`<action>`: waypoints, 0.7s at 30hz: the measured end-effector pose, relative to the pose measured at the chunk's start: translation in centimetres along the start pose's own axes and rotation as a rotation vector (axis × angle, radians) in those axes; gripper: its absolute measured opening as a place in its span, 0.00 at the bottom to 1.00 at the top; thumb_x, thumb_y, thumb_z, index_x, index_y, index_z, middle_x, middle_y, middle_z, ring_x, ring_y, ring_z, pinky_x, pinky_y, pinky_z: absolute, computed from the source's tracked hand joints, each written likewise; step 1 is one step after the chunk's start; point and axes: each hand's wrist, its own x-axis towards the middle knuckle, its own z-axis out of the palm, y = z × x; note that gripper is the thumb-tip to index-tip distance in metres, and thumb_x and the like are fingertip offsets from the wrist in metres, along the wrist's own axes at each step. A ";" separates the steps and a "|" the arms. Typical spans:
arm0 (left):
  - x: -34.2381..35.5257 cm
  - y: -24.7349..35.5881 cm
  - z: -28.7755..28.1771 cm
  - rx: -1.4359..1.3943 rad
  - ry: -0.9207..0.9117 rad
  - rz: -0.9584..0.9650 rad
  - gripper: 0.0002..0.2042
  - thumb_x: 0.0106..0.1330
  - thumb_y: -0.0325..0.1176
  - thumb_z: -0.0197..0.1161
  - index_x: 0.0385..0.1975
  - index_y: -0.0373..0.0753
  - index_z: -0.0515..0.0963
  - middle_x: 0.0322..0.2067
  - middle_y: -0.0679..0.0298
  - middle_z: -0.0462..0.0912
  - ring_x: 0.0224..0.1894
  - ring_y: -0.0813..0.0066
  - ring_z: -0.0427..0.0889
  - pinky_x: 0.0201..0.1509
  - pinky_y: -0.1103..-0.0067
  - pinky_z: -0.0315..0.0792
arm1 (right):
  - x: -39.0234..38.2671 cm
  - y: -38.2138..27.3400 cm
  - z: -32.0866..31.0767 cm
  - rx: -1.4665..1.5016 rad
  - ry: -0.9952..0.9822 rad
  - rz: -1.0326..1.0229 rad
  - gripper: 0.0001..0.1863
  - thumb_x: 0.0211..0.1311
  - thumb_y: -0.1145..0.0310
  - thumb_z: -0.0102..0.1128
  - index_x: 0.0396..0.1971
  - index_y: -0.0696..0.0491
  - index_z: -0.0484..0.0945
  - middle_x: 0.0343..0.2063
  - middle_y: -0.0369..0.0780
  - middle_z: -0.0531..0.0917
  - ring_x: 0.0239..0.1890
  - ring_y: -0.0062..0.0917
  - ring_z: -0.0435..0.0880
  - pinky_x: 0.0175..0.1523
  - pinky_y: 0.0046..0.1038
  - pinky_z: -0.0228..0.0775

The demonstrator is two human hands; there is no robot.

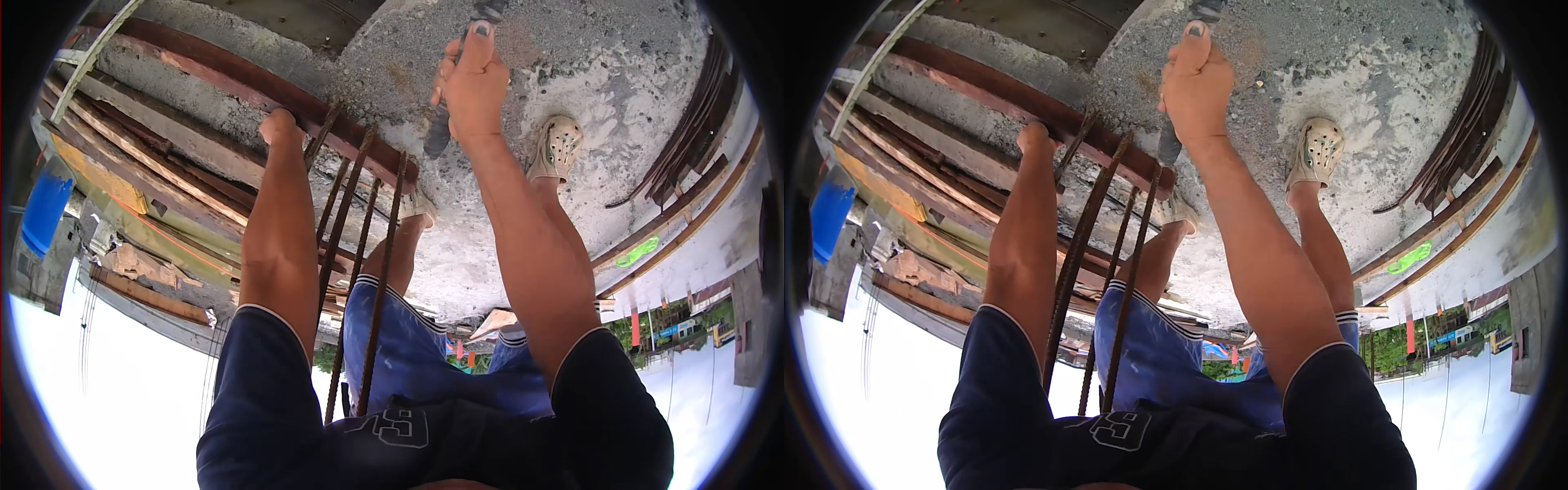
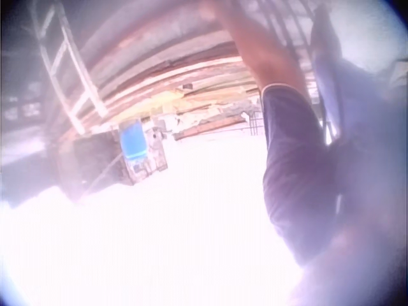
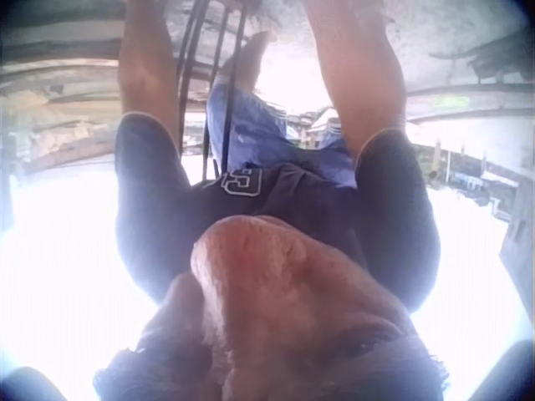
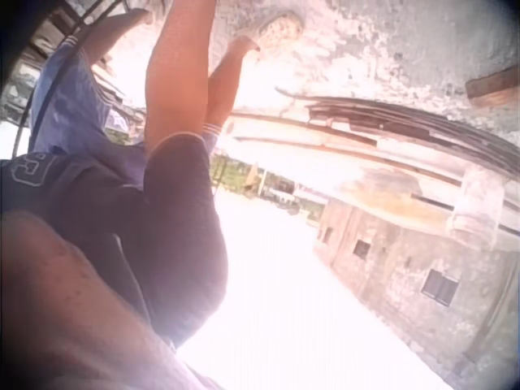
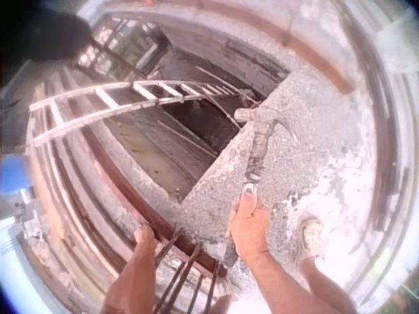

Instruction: The person picks up wire ties from a bucket and uses a hammer to tighten them around intersecting reinforcement bars on a concrete roof.

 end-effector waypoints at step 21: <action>-1.9 -1.8 -7.3 0.094 0.167 0.068 0.18 0.51 0.38 0.75 0.42 0.44 0.84 0.45 0.65 0.86 0.49 0.71 0.85 0.49 0.78 0.80 | -3.8 7.6 2.3 -0.633 -0.617 0.586 0.27 0.68 0.45 0.49 0.23 0.56 0.72 0.14 0.35 0.71 0.12 0.21 0.68 0.15 0.28 0.61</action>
